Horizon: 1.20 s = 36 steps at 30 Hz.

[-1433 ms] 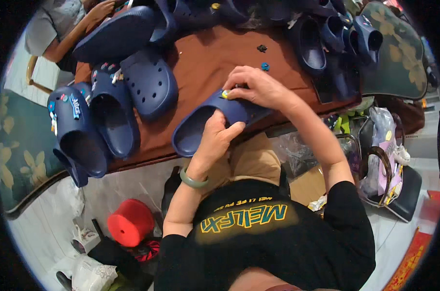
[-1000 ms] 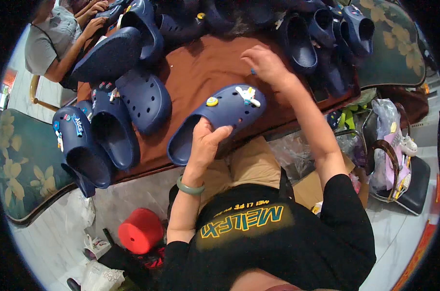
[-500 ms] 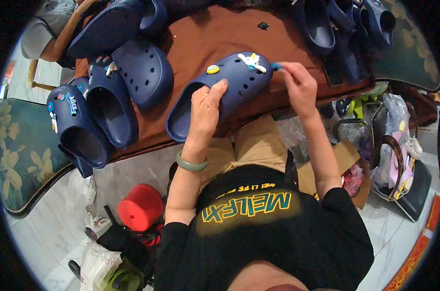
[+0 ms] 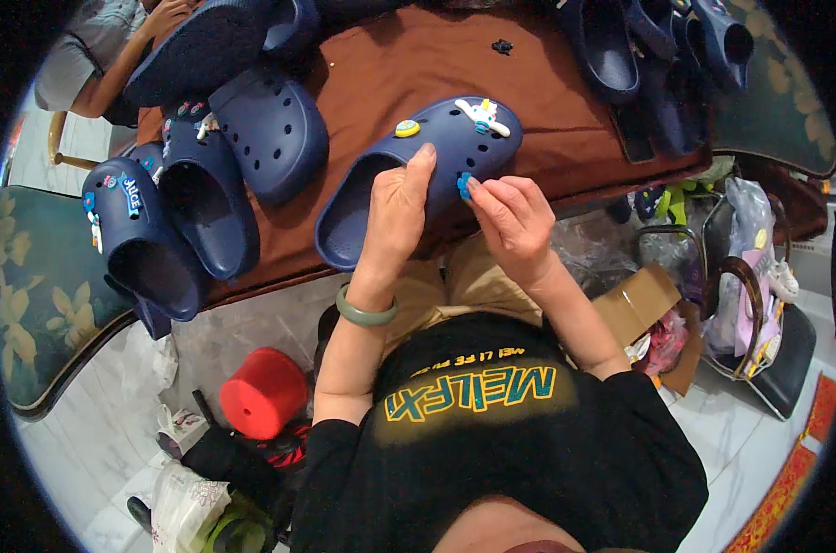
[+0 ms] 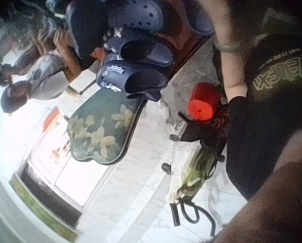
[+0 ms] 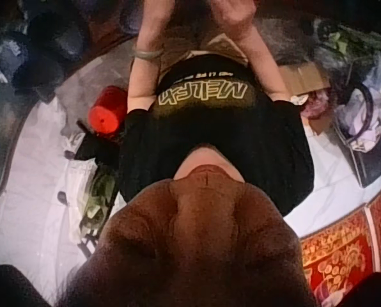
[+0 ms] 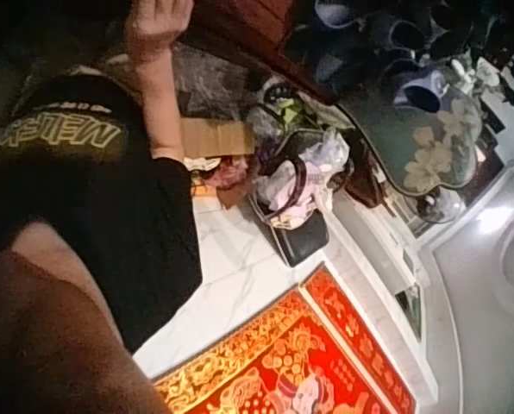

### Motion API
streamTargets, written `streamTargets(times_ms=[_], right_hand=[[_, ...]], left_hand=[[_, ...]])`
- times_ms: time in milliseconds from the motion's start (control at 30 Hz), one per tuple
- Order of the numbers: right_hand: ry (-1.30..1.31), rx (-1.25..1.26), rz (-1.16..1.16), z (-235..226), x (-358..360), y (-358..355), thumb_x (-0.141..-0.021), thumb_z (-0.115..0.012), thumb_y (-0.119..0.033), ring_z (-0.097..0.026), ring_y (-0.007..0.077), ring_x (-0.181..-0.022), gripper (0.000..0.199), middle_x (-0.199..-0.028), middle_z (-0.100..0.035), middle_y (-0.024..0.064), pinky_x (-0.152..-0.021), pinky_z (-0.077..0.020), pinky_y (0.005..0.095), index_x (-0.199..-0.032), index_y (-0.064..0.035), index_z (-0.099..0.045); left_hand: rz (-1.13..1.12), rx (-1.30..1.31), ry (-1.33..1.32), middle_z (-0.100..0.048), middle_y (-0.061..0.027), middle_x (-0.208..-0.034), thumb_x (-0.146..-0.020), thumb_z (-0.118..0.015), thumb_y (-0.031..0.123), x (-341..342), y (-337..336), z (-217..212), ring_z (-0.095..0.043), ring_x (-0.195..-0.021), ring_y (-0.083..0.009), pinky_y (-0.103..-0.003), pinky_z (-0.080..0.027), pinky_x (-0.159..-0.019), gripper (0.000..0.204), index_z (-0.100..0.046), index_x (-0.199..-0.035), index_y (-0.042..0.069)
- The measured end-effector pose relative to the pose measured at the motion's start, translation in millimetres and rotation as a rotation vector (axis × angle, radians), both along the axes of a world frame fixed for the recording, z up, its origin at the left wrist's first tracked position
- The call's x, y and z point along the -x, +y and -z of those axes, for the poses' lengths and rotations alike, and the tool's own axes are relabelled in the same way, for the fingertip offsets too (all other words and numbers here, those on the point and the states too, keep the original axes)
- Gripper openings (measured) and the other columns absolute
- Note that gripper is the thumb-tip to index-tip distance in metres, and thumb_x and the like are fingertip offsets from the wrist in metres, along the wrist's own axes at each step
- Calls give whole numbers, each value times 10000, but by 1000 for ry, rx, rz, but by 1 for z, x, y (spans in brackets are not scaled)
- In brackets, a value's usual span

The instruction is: Attaching decorative charms to navy blue clog-style shoes.

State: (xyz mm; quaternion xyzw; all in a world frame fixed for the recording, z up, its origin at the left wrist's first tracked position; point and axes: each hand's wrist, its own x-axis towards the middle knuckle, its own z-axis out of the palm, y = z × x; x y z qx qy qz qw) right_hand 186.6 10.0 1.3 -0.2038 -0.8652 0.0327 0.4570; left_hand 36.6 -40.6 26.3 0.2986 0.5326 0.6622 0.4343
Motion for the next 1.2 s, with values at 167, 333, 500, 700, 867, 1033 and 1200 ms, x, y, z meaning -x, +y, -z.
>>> streamTargets(times_ms=[167,333,500,700,867,1033,1200], right_hand=[[-199,-53,118,-8,3,-14,-705,-632,-51,-588,241,-885,383,-950,-617,69,-754,-500,367,-1086,-34,-675],[-332,25,117,-28,9,-16,-694,-624,1,-585,278,-936,415,-975,-609,95,-827,-477,399,-1108,3,-651],[-351,-21,116,-26,15,-7,-695,-596,-86,-552,254,-971,366,-972,-593,91,-840,-442,405,-1042,22,-641],[-102,482,-206,-40,-3,34,-763,-630,21,-638,281,-822,233,-873,-671,116,-756,-502,375,-976,-37,-707],[-134,429,155,-5,0,168,-925,-564,-111,-641,299,-981,222,-1083,-651,170,-847,-496,346,-1108,-38,-664],[-288,390,381,24,20,236,-888,-607,-361,-603,339,-1000,331,-1044,-626,171,-866,-481,419,-1068,-92,-675],[-31,641,247,32,26,216,-775,-745,-166,-657,239,-784,232,-889,-679,102,-718,-516,335,-975,-64,-689]], left_hand=[[58,32,192,-466,-50,-518,-994,-492,338,11,-3,10,-370,-520,-80,-314,-324,-479,532,-560,-622,-37],[11,31,346,-495,-161,-537,-954,-580,307,6,-4,9,-443,-505,-112,-341,-395,-498,461,-609,-662,-48],[-56,35,488,-617,-164,-617,-874,-700,272,2,-1,10,-571,-566,-118,-313,-457,-546,329,-666,-795,-46],[5,82,361,-689,-117,-718,-844,-731,278,6,1,10,-608,-632,-126,-295,-486,-609,327,-689,-864,-45],[-19,60,394,-685,-122,-712,-841,-731,296,3,-1,8,-609,-636,-126,-304,-490,-623,345,-692,-874,-45],[23,122,415,-692,-135,-729,-841,-727,310,2,-2,4,-632,-659,-134,-297,-496,-646,360,-695,-890,-46],[-3,60,369,-696,-137,-736,-836,-733,290,3,-4,14,-627,-656,-129,-299,-495,-634,349,-692,-902,-50]])
